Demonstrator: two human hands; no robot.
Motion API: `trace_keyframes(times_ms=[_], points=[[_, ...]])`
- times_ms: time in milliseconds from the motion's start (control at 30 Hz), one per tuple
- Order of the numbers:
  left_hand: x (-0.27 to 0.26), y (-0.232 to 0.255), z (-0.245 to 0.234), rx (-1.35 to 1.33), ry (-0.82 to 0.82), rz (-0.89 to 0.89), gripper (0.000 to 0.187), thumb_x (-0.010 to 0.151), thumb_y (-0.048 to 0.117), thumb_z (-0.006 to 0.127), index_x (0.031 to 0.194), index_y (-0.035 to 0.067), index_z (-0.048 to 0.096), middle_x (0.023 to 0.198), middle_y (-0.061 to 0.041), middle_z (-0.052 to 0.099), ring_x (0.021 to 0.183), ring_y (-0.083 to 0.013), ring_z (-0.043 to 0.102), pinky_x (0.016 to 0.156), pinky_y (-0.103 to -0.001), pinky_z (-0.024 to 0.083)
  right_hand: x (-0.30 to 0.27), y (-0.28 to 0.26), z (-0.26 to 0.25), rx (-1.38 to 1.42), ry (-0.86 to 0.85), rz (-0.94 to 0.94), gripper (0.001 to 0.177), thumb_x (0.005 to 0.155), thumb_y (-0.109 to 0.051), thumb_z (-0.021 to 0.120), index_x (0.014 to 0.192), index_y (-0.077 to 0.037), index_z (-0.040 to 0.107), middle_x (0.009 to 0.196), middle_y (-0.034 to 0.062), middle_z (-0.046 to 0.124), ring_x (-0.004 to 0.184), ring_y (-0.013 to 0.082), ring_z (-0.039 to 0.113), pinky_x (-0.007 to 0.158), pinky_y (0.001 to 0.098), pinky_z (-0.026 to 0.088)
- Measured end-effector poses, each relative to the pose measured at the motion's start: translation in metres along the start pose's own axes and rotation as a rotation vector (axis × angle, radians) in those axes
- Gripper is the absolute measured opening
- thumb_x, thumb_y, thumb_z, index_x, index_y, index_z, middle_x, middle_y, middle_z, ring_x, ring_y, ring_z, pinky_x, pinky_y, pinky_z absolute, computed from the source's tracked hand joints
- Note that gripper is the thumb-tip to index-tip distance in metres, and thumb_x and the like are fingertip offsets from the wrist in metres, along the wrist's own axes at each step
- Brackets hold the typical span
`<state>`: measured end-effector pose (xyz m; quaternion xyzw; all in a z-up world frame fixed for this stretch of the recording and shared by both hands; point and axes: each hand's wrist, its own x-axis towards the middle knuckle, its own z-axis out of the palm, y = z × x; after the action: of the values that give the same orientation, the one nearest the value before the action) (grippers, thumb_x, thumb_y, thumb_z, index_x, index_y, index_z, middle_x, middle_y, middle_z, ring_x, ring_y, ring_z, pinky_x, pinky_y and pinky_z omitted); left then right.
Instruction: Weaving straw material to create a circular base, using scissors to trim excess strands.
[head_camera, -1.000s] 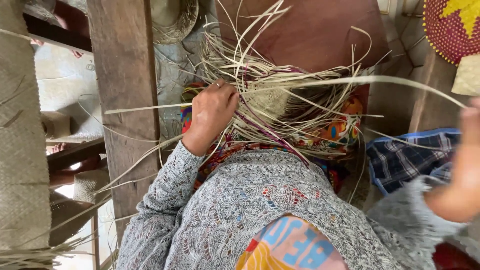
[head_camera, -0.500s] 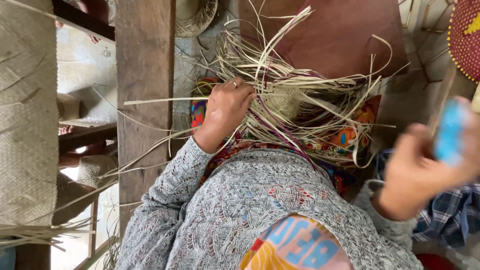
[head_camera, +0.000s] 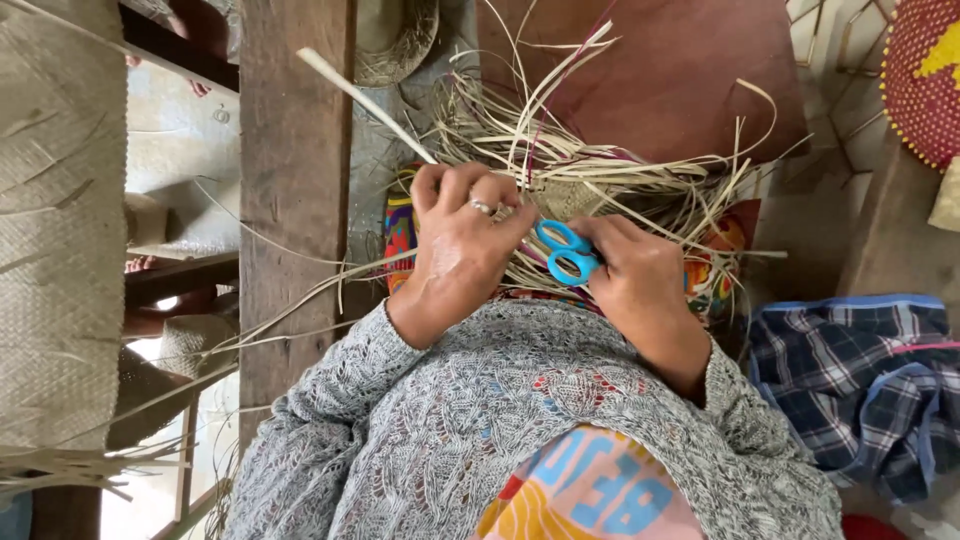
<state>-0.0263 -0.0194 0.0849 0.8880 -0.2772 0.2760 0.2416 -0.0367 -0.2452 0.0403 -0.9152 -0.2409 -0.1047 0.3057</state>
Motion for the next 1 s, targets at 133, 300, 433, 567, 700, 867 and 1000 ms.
trace_keyframes(times_ms=[133, 300, 433, 567, 700, 867, 1000], points=[[-0.009, 0.003, 0.005, 0.041, 0.043, 0.014, 0.007, 0.099, 0.023, 0.066, 0.099, 0.018, 0.071, 0.083, 0.0, 0.052, 0.081, -0.0237, 0.056, 0.081, -0.042, 0.044, -0.007, 0.006, 0.003, 0.006, 0.157, -0.036, 0.024, 0.09, -0.006, 0.066, 0.107, -0.02, 0.075, 0.093, -0.0076, 0.071, 0.069, 0.0189, 0.07, 0.066, 0.031, 0.059], [-0.024, 0.011, 0.034, -0.957, -0.414, -0.639, 0.045, 0.091, 0.041, 0.074, 0.123, 0.01, 0.072, 0.1, -0.016, 0.078, 0.092, -0.0367, 0.074, 0.086, -0.049, 0.056, -0.009, -0.004, -0.005, 0.294, 0.133, -0.263, 0.011, 0.087, -0.013, 0.078, 0.09, -0.008, 0.069, 0.088, 0.0108, 0.073, 0.065, 0.0302, 0.071, 0.059, 0.0365, 0.058], [-0.016, 0.008, 0.043, -1.74, -0.191, -0.879, 0.053, 0.102, 0.03, 0.063, 0.143, -0.001, 0.051, 0.104, -0.011, 0.07, 0.1, -0.0195, 0.072, 0.091, -0.033, 0.059, -0.026, 0.003, 0.0, 0.628, -0.08, -0.207, 0.029, 0.089, -0.033, 0.076, 0.088, -0.006, 0.069, 0.077, 0.0097, 0.069, 0.063, 0.0342, 0.07, 0.056, 0.0385, 0.055], [-0.022, -0.038, 0.052, -1.861, 0.142, -1.014, 0.03, 0.108, 0.012, 0.049, 0.132, -0.006, 0.05, 0.082, -0.004, 0.058, 0.083, -0.0217, 0.074, 0.083, -0.034, 0.063, -0.035, -0.001, -0.011, 0.591, -0.403, -0.205, 0.024, 0.094, -0.032, 0.07, 0.096, -0.008, 0.073, 0.088, 0.0098, 0.073, 0.073, 0.0354, 0.073, 0.061, 0.0442, 0.058], [-0.027, -0.067, 0.051, -1.562, 0.176, -1.059, 0.04, 0.107, 0.008, 0.047, 0.146, -0.002, 0.045, 0.088, -0.004, 0.062, 0.079, -0.0149, 0.071, 0.073, -0.027, 0.061, -0.037, 0.001, -0.019, 0.511, -0.417, -0.234, 0.022, 0.093, -0.032, 0.07, 0.098, -0.012, 0.075, 0.092, 0.0072, 0.073, 0.079, 0.0318, 0.075, 0.064, 0.0426, 0.058], [-0.032, -0.094, 0.052, -1.74, 0.396, -1.096, 0.048, 0.106, -0.005, 0.038, 0.154, -0.003, 0.034, 0.098, -0.006, 0.059, 0.068, -0.0086, 0.058, 0.067, -0.028, 0.063, -0.047, 0.009, -0.034, 0.52, -0.371, -0.257, 0.023, 0.089, -0.036, 0.072, 0.094, -0.014, 0.077, 0.095, 0.0032, 0.068, 0.072, 0.0246, 0.07, 0.06, 0.0376, 0.056], [-0.021, -0.097, 0.035, -1.789, 0.514, -1.228, 0.044, 0.102, -0.013, 0.038, 0.145, -0.006, 0.048, 0.095, -0.01, 0.063, 0.06, -0.0128, 0.047, 0.056, -0.027, 0.049, -0.039, -0.002, -0.059, 0.533, -0.416, -0.337, 0.012, 0.094, -0.023, 0.07, 0.09, -0.011, 0.071, 0.101, 0.0064, 0.059, 0.079, 0.0185, 0.062, 0.06, 0.0319, 0.045]])
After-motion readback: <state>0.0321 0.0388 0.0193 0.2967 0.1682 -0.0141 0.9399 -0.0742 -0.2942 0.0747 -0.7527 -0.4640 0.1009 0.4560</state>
